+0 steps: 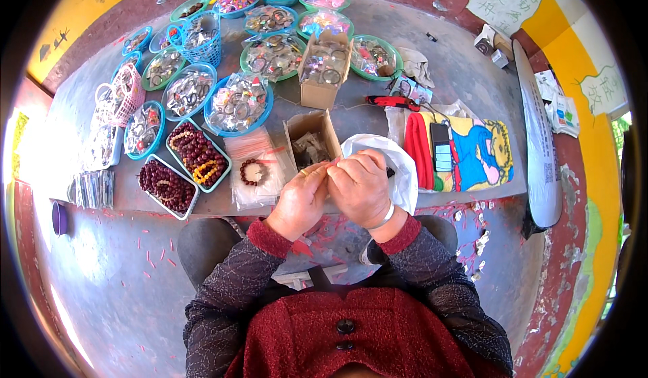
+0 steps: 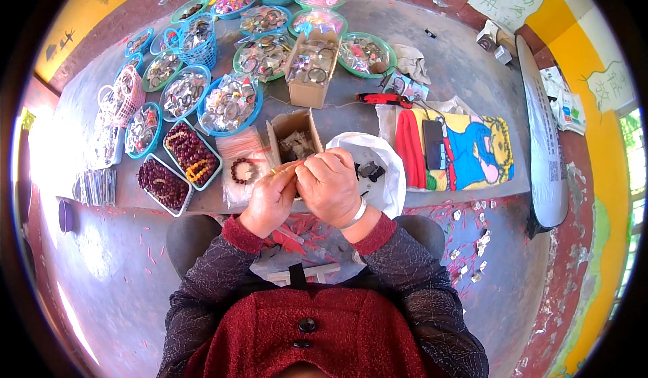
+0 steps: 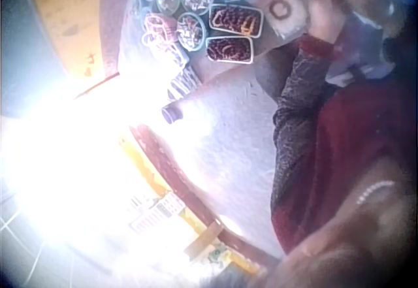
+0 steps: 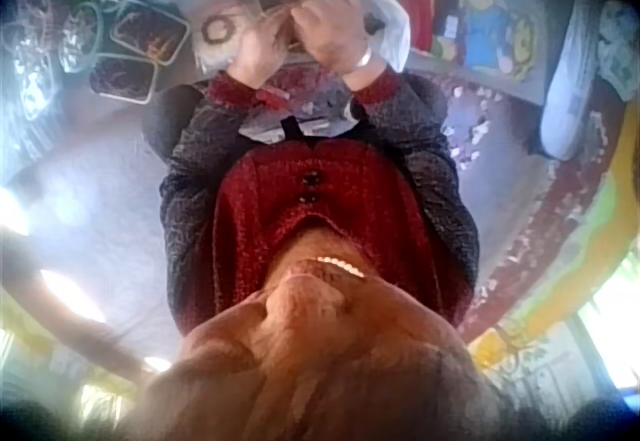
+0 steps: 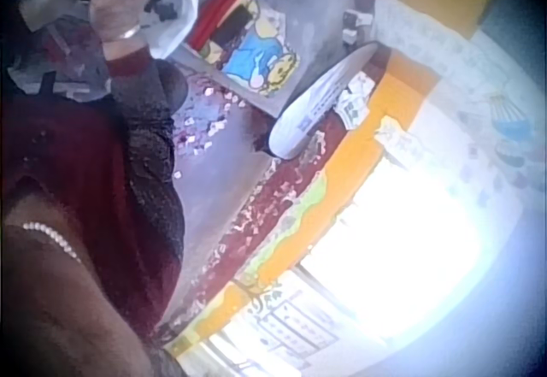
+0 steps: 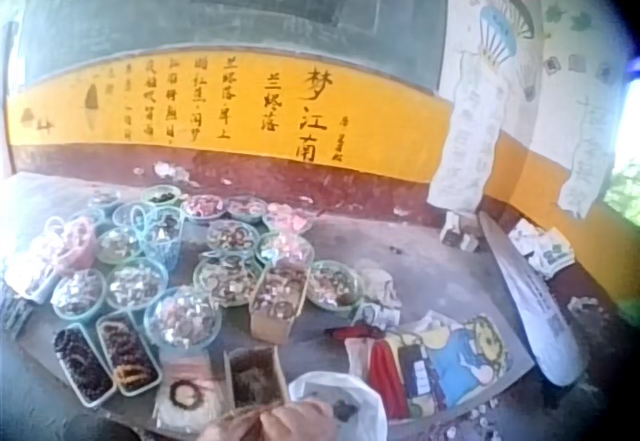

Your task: The person sits at a table and packs small dark beads into clear plastic bags. They pick up the beads, place them into the bags, and then tie the bags closed with red string. The finished packages are placed into a cardboard box.

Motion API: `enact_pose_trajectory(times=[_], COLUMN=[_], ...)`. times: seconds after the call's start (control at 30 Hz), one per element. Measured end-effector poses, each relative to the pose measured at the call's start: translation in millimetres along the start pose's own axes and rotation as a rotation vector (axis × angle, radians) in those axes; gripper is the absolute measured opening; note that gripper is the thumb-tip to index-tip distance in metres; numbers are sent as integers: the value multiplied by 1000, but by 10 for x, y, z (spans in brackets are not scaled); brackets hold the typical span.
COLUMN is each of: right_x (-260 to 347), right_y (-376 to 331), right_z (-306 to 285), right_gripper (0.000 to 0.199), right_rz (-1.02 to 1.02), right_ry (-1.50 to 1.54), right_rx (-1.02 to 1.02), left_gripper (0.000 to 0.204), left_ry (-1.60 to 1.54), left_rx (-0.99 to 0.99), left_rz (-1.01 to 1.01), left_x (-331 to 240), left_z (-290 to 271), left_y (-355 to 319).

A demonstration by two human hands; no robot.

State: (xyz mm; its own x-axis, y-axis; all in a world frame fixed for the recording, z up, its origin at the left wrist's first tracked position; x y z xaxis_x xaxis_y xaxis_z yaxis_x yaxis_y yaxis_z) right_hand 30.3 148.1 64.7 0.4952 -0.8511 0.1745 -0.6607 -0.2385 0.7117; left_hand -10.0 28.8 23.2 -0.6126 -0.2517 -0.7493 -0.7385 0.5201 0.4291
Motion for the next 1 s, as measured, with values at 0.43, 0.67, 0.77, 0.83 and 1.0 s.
enact_pose_trajectory(times=[0.43, 0.67, 0.77, 0.83, 1.0], right_x=[15, -37, -89, -130, -373], right_y=[-33, -24, -18, -5, -85], right_z=[41, 38, 37, 19, -34], right_gripper=[20, 16, 14, 12, 8], right_rz=[10, 74, 150, 220, 557], right_ry=[-54, 19, 109, 191, 553], right_rx=[30, -15, -45, -70, -76], left_gripper=[27, 24, 20, 19, 19], left_ry=[147, 61, -62, -142, -743], left_rx=[2, -32, -49, -12, 90], left_rz=[52, 25, -28, -98, -509], left_x=[-5, 63, 83, 99, 250], left_z=[19, 46, 41, 34, 67], left_y=[-2, -30, -26, -9, -42])
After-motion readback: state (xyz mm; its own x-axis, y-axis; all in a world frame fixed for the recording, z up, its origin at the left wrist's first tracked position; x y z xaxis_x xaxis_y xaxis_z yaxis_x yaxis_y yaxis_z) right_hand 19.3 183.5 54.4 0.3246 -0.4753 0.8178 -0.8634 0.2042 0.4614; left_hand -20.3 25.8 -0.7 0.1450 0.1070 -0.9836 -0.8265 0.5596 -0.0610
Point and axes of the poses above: each hand's wrist, its own y-axis towards the middle knuckle, its own z-axis out of the palm, x = y × z, the point moved 3 cm from there along y, towards the middle knuckle, and after that the axes turned 5 degrees about y, right-handed, at the moved point
